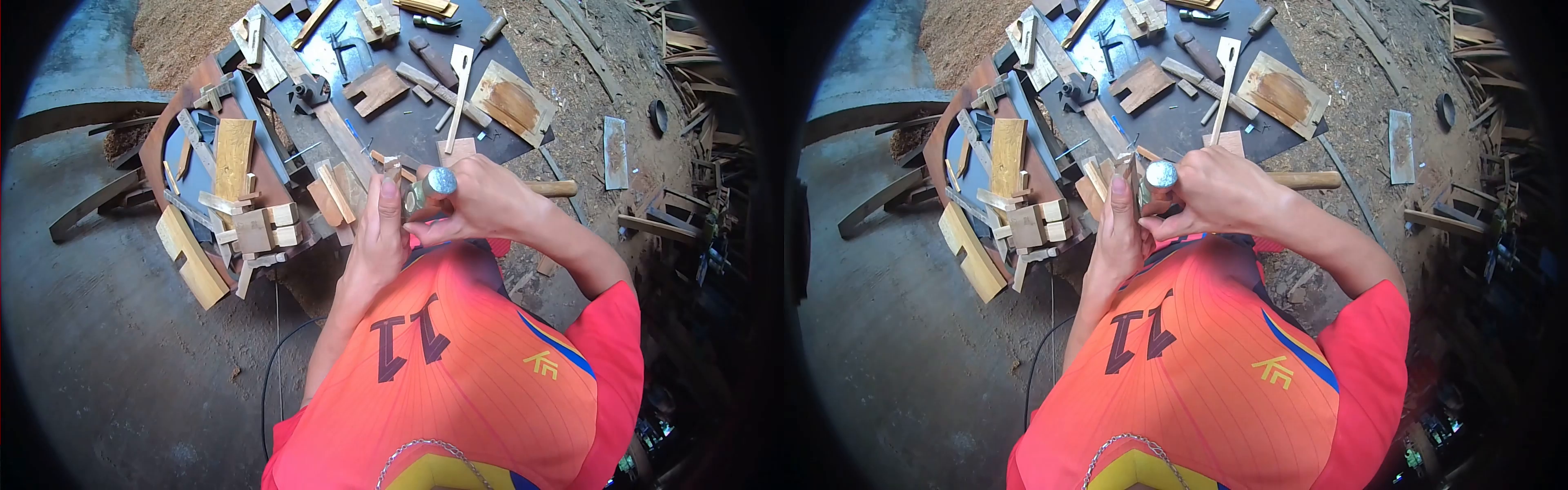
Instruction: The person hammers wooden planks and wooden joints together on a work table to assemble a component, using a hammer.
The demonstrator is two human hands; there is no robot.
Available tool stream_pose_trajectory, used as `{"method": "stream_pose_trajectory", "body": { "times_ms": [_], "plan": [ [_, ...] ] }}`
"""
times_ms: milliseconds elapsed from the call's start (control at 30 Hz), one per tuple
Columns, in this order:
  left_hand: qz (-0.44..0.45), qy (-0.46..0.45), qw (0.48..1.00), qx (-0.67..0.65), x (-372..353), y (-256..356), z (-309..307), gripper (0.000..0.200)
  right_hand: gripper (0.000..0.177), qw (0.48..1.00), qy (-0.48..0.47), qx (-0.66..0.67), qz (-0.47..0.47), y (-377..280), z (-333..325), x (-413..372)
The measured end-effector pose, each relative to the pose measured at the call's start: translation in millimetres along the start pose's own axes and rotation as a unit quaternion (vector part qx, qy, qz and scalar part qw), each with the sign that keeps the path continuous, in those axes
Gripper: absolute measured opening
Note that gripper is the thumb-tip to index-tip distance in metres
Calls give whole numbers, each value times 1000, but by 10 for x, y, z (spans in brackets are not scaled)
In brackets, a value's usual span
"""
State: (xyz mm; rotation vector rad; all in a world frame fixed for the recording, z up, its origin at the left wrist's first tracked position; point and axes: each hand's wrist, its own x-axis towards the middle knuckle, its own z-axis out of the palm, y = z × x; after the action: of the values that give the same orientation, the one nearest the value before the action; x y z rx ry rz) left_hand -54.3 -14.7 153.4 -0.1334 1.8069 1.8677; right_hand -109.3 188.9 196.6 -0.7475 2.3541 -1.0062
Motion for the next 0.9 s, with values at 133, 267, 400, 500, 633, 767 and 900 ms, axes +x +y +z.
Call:
{"method": "stream_pose_trajectory", "body": {
  "times_ms": [133, 267, 400, 500, 633, 767, 900],
  "plan": [
    [3, 10, 999, -47, 19, -113, -20, 81, 45, 999, 10, -1, -46, -6, -15, 7],
    [27, 36, 999, -3, 31, -24, -36, 66, 45, 999, 25, -43, -2, -171, -87, 38],
    [-33, 52, 997, -39, 69, 204, -122, 57, 41, 998, 19, 40, 50, -239, -114, 98],
    [-44, 66, 995, -67, 89, 258, -115, 53, 41, 991, 46, 81, 98, -269, -91, 106],
    [-62, 10, 997, -46, 187, 55, -294, 59, 39, 962, 104, 207, 144, -144, 124, 106],
    [-62, -8, 991, -115, 255, -183, -296, 67, 34, 912, 206, 321, 153, 17, 404, 69],
    [-45, 4, 995, -86, 267, -155, -290, 61, 35, 934, 203, 247, 163, -49, 410, 18]
  ]
}}
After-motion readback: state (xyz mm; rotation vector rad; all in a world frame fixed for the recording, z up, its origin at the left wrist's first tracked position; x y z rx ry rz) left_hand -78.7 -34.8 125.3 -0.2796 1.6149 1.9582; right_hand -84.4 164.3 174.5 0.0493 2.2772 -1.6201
